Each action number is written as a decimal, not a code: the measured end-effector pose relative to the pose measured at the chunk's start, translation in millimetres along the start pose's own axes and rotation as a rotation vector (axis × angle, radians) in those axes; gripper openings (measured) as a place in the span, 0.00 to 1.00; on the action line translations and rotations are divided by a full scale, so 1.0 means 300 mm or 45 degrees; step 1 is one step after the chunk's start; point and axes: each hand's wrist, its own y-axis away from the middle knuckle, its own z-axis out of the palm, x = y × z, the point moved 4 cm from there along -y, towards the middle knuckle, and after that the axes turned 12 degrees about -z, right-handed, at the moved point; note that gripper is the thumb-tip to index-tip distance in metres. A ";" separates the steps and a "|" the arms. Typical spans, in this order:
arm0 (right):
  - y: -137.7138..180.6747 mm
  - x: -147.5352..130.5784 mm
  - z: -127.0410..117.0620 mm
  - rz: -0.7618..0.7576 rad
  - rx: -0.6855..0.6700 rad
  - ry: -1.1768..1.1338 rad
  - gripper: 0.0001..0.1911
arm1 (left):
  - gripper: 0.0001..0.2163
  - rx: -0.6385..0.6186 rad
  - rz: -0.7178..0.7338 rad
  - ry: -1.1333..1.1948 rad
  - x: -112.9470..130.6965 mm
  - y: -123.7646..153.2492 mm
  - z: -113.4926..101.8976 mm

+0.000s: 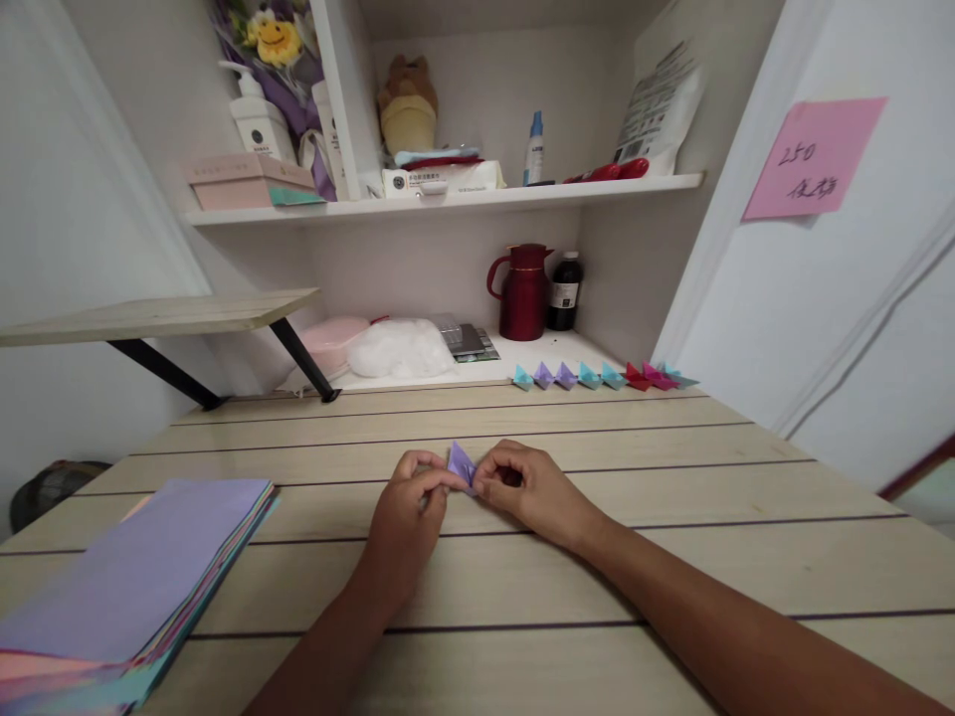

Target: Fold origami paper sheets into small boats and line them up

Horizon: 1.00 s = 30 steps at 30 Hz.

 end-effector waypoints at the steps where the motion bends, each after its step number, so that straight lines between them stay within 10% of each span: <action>1: -0.001 0.002 -0.001 0.001 0.000 0.008 0.06 | 0.20 0.001 0.004 0.001 0.000 0.000 0.001; 30: -0.005 -0.009 0.007 -0.041 -0.084 -0.066 0.11 | 0.18 0.016 0.042 0.058 -0.009 -0.003 0.009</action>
